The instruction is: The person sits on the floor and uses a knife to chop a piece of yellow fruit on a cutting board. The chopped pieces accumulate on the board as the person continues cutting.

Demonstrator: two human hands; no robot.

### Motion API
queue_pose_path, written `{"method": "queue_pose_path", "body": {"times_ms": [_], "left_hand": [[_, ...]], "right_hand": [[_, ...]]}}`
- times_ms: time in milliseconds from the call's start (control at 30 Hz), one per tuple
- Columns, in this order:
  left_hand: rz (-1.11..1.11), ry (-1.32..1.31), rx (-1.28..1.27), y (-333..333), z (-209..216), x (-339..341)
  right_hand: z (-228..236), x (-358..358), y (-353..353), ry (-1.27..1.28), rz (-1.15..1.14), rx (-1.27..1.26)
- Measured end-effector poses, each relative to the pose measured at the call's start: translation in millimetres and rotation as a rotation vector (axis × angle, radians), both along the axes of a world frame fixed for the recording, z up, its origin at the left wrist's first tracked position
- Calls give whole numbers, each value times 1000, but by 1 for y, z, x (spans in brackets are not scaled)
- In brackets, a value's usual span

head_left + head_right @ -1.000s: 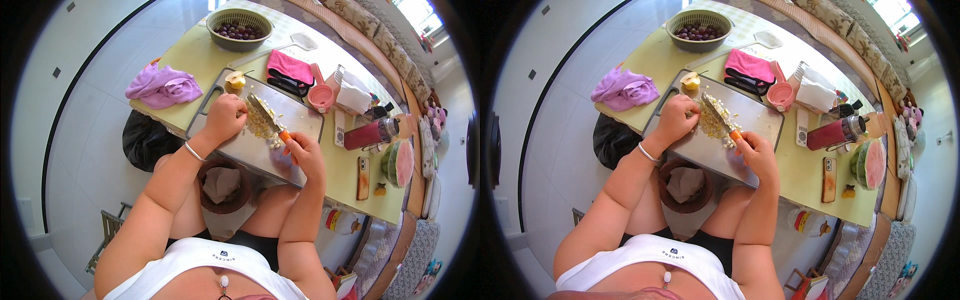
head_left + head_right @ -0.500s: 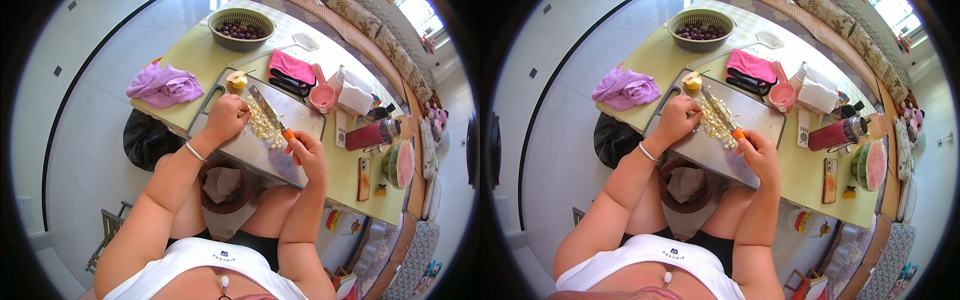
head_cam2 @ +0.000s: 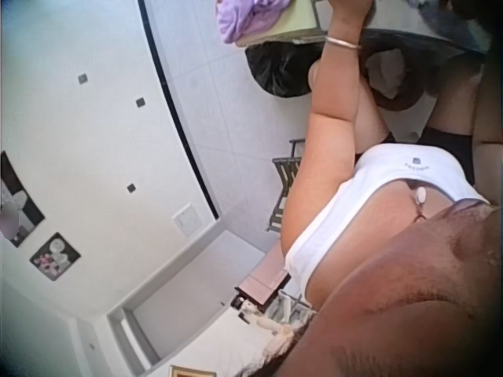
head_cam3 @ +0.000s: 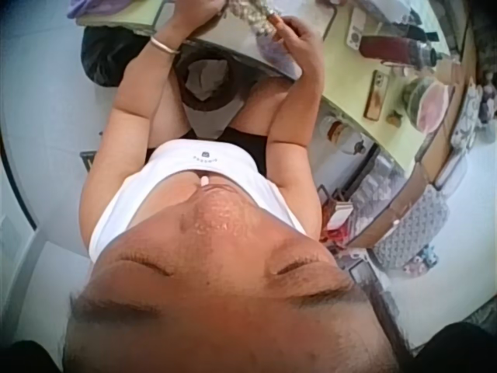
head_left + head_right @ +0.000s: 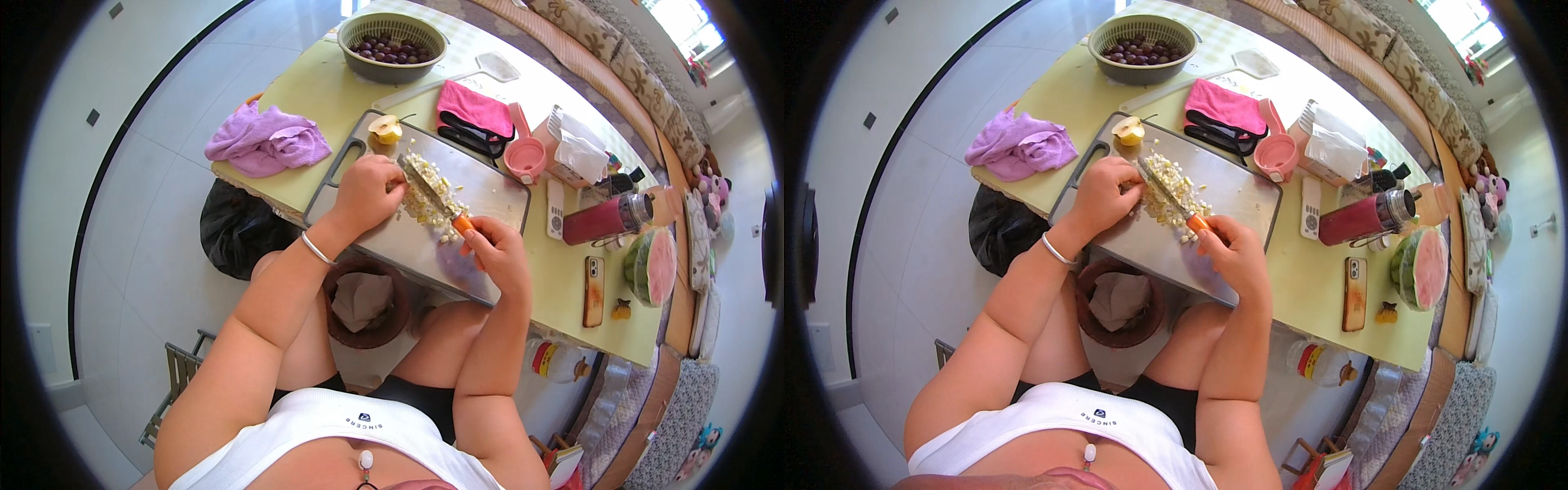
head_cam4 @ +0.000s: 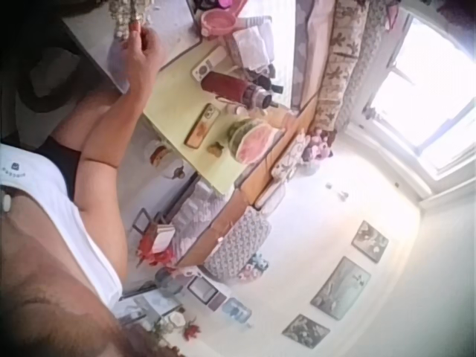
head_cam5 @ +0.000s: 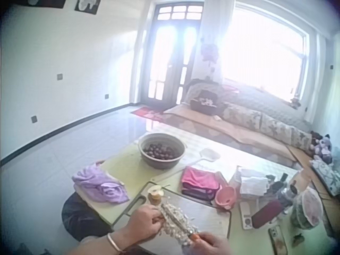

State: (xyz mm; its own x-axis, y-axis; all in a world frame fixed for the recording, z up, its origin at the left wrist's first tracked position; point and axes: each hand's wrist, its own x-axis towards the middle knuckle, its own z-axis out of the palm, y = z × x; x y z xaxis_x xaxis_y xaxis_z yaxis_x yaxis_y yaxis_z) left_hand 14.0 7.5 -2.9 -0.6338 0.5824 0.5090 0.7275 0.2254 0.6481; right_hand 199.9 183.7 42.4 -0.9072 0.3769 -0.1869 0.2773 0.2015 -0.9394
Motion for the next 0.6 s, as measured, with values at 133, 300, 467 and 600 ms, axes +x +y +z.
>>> {"method": "queue_pose_path", "body": {"times_ms": [133, 300, 467, 600], "left_hand": [[7, 1, 2, -1, 1, 1], [-2, 3, 5, 0, 0, 1], [2, -3, 2, 0, 1, 2], [1, -14, -22, 0, 0, 1]], "right_hand": [[6, 2, -2, 21, -37, -59], [3, 1, 2, 1, -36, -1], [4, 1, 0, 45, -42, -46], [0, 0, 1, -40, -3, 15]]}}
